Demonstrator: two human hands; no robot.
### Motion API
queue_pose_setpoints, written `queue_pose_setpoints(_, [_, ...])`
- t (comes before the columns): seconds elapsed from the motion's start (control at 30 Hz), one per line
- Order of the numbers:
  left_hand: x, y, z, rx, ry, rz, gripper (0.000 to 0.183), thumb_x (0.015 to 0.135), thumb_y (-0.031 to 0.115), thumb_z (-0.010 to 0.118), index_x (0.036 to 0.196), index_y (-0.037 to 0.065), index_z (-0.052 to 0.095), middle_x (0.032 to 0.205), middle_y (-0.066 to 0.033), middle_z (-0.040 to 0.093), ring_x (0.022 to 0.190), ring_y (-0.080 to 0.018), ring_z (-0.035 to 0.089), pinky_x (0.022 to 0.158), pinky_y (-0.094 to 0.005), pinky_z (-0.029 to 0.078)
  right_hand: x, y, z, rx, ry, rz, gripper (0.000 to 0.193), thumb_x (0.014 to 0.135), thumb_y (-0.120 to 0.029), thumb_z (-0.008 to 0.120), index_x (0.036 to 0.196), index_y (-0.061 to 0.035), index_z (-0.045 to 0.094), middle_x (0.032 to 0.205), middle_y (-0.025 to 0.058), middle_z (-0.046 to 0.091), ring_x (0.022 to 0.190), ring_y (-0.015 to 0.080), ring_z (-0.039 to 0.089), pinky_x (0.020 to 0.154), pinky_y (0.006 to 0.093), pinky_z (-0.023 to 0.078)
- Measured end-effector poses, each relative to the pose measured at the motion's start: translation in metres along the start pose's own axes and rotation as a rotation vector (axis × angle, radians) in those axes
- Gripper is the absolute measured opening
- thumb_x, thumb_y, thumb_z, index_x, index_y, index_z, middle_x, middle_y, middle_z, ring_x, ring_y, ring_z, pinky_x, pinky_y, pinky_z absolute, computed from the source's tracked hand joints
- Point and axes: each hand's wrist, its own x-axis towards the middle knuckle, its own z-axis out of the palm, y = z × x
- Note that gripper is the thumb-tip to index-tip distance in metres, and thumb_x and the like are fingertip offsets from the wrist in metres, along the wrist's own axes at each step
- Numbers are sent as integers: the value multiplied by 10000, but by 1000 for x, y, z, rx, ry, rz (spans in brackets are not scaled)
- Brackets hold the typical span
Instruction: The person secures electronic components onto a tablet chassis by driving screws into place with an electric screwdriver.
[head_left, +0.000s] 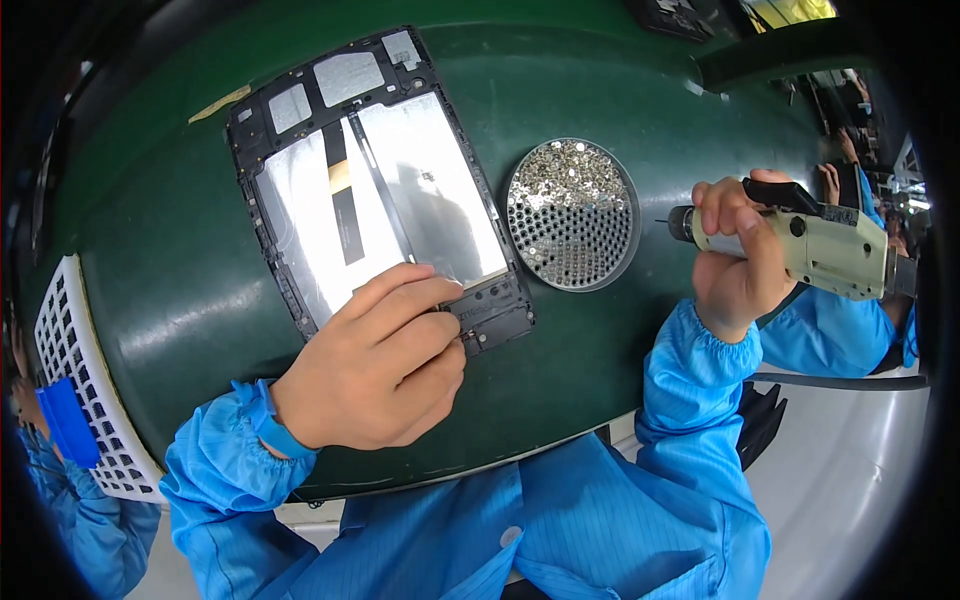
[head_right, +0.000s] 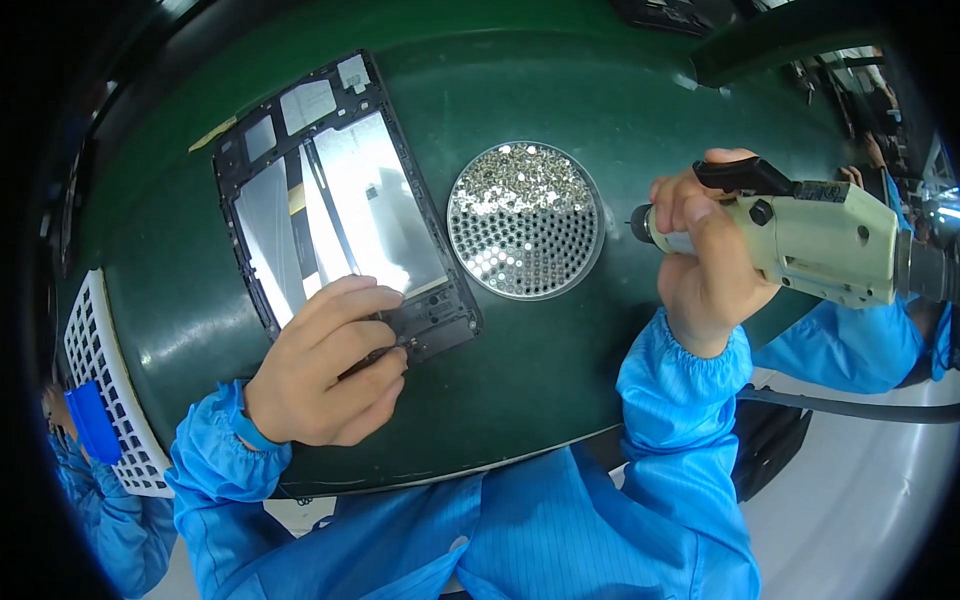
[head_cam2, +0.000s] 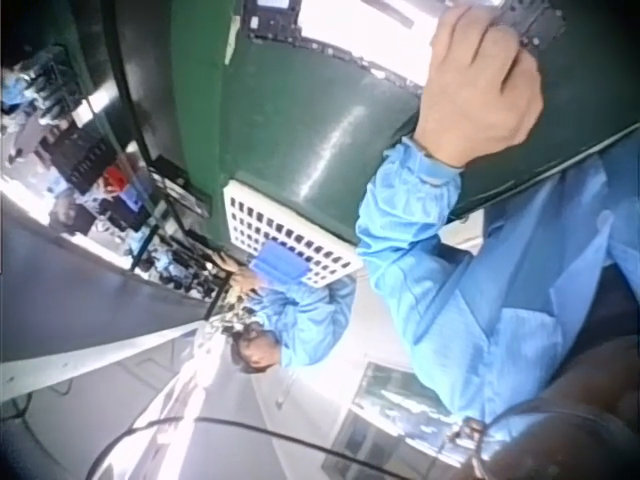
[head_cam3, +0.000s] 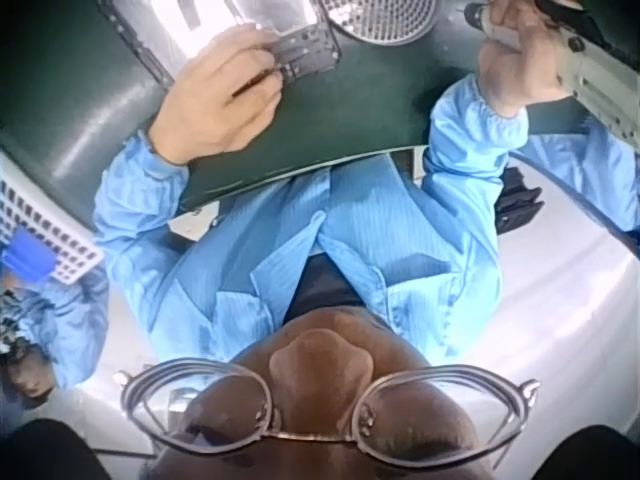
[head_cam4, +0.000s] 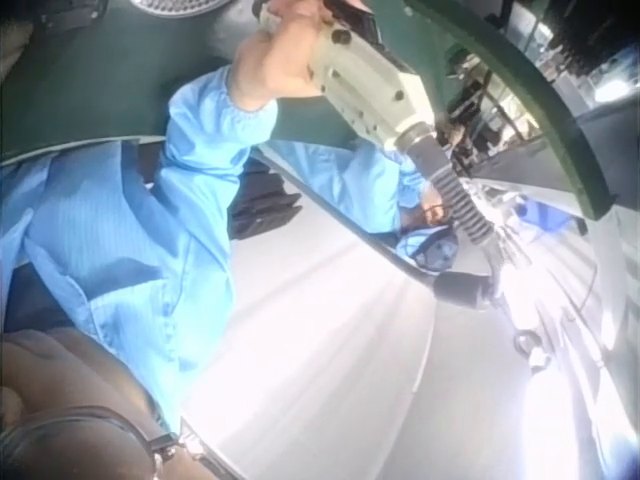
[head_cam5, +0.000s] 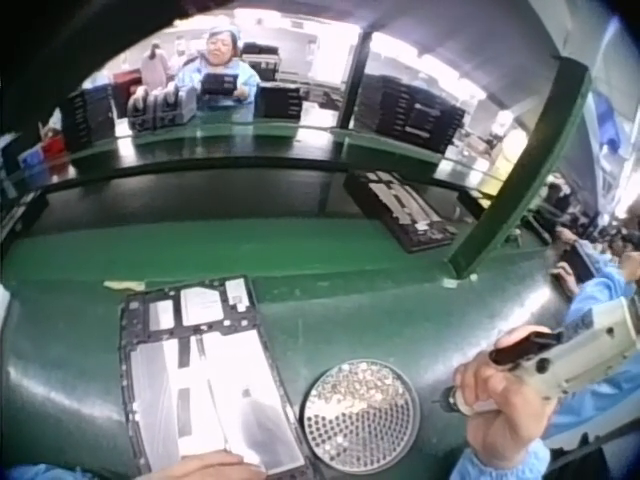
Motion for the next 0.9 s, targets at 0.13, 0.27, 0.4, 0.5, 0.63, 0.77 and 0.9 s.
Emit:
queue_pose_setpoints(0.13, [-5,-3,-1,-23,12,14,190,617,24,679,790,-33,627,906,-175,568,964,-365,594,852,-505,504,2,0,0,-8,20,-12,329,762,-68,524,1077,22,544,654,70,462,604,187,447,670,405,407])
queue_pose_setpoints(0.27, [-4,-2,0,-7,27,0,253,626,35,688,863,-36,635,939,-179,579,988,-376,591,856,-496,499,4,1,0,13,12,-5,333,760,-69,527,1080,24,529,660,85,467,605,190,456,668,401,408])
queue_pose_setpoints(0.4, [3,7,-4,114,-60,0,323,662,79,740,949,-24,636,973,-174,588,1012,-375,588,891,-490,478,2,0,0,106,34,-10,301,781,28,516,1080,49,485,697,84,520,574,167,487,614,354,450])
queue_pose_setpoints(0.5, [6,7,-13,291,-114,-30,334,670,104,754,965,-8,645,1019,-163,590,1057,-363,572,921,-508,450,0,0,-1,-24,39,20,311,767,-22,531,1072,9,487,694,70,503,593,164,476,670,375,438])
queue_pose_setpoints(0.63, [21,-43,-35,673,12,-120,294,725,104,659,1007,21,655,1084,-151,581,1126,-343,525,953,-519,407,-1,1,-6,11,79,17,299,745,67,502,1043,49,501,703,85,557,612,155,531,597,303,470])
queue_pose_setpoints(0.77, [41,-116,-62,955,169,-239,295,783,40,566,1068,24,643,1119,-161,578,1102,-351,527,952,-458,411,1,-2,-10,28,108,51,298,738,66,520,1034,41,512,726,81,567,641,146,548,604,287,471])
queue_pose_setpoints(0.9, [48,-164,-63,973,161,-347,301,817,67,559,1105,10,624,1177,-181,564,1113,-364,520,954,-443,410,6,5,-16,-65,136,18,294,735,62,504,1025,19,511,700,76,552,589,152,521,600,316,463])
